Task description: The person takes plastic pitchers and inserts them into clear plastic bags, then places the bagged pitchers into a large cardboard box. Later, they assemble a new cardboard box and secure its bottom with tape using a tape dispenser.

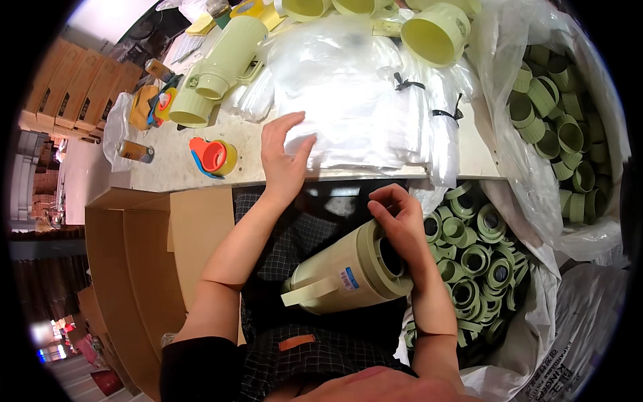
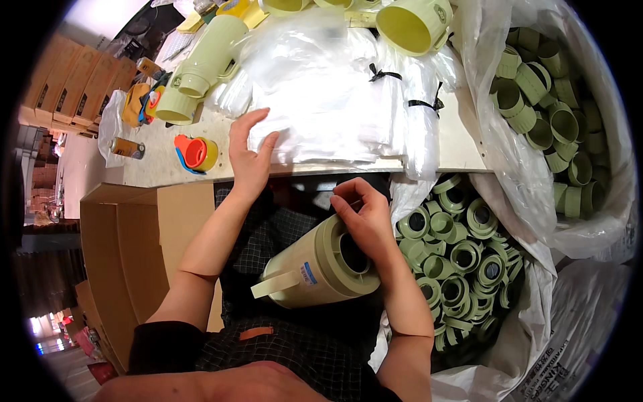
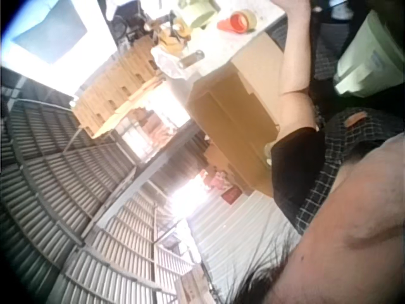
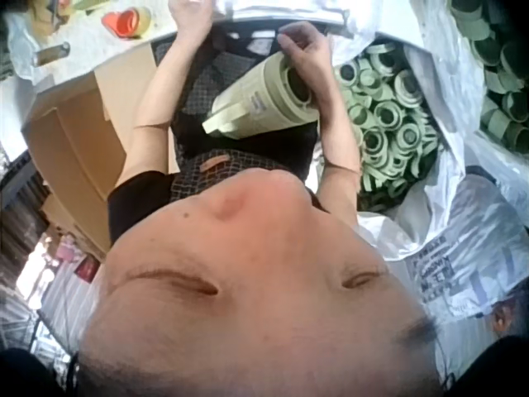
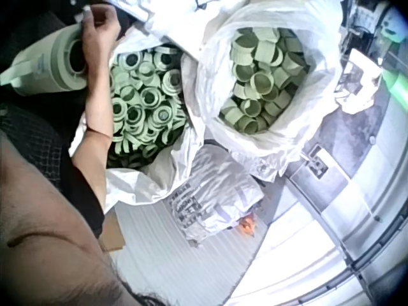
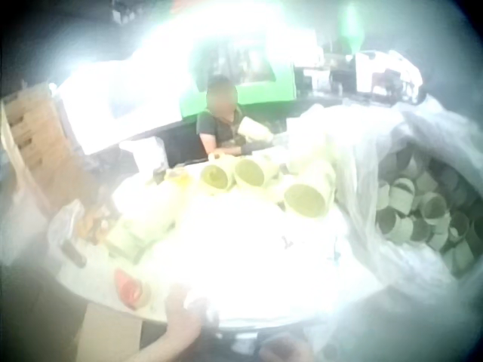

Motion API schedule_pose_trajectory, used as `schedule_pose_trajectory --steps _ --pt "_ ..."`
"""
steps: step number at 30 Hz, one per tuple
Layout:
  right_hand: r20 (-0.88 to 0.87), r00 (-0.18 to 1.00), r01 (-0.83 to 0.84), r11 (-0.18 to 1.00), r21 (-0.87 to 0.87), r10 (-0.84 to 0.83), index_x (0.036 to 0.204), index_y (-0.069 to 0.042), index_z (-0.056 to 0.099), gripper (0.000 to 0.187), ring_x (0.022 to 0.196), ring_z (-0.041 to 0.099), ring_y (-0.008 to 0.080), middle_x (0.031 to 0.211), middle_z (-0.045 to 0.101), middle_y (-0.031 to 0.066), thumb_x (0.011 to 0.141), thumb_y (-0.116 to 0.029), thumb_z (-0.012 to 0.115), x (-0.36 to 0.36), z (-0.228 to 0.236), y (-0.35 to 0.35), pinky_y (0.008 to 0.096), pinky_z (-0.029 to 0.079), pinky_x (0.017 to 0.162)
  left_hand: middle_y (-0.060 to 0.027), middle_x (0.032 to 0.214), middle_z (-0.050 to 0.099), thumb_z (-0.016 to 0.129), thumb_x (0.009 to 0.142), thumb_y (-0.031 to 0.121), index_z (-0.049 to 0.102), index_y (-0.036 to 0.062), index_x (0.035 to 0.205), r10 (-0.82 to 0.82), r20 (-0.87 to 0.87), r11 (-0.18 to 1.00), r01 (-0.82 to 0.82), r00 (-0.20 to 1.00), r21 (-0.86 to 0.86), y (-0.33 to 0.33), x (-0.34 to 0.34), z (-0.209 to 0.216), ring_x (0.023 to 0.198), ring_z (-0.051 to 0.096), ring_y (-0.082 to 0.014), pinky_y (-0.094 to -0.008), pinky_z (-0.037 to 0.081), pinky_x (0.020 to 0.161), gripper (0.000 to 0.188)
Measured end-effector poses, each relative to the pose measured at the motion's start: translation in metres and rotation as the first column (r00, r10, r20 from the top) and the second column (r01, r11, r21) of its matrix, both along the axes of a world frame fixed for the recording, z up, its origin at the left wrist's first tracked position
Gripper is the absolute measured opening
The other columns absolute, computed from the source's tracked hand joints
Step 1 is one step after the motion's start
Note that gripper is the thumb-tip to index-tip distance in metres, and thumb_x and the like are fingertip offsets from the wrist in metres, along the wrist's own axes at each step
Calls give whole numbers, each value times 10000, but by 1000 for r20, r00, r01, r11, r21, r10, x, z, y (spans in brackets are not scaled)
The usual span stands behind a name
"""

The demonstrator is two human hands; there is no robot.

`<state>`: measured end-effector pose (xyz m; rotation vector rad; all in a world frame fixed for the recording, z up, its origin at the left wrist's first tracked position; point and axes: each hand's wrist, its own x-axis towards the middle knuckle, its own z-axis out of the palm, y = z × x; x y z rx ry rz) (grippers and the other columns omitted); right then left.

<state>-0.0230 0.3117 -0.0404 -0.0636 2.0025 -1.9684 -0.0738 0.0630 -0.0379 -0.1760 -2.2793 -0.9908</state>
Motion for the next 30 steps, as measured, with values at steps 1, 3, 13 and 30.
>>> schedule_pose_trajectory --steps 1,3,13,30 --pt "4 1000 -30 1000 4 30 980 -7 662 152 734 564 71 833 655 8 883 -103 728 -3 2 -1 236 480 689 -117 1272 603 738 839 67 581 32 1292 28 -48 998 -31 998 -57 0 -5 3 1207 538 -283 -372 409 1047 481" --pt "4 1000 -29 999 17 29 979 -6 661 151 731 562 68 829 654 6 884 -104 726 -3 -3 -3 238 478 680 -144 1347 533 776 802 89 506 34 1360 68 -81 994 -74 994 -77 -3 -24 7 1264 479 -307 -388 374 1082 623" --pt "-42 991 -128 992 -12 128 997 18 658 160 740 612 112 840 686 63 923 -121 684 -10 -10 -14 270 502 686 -214 1348 531 842 769 320 338 -99 1428 273 239 943 -210 932 -257 -106 -242 -8 1149 528 -321 -428 428 987 929" --pt "-6 987 -156 983 92 158 1047 -16 652 210 797 584 81 870 668 26 931 -190 665 -9 -13 -11 245 471 727 -248 1306 599 861 750 320 515 -113 1297 203 432 978 -206 879 -39 -79 -222 -39 1233 574 -344 -385 468 1023 779"
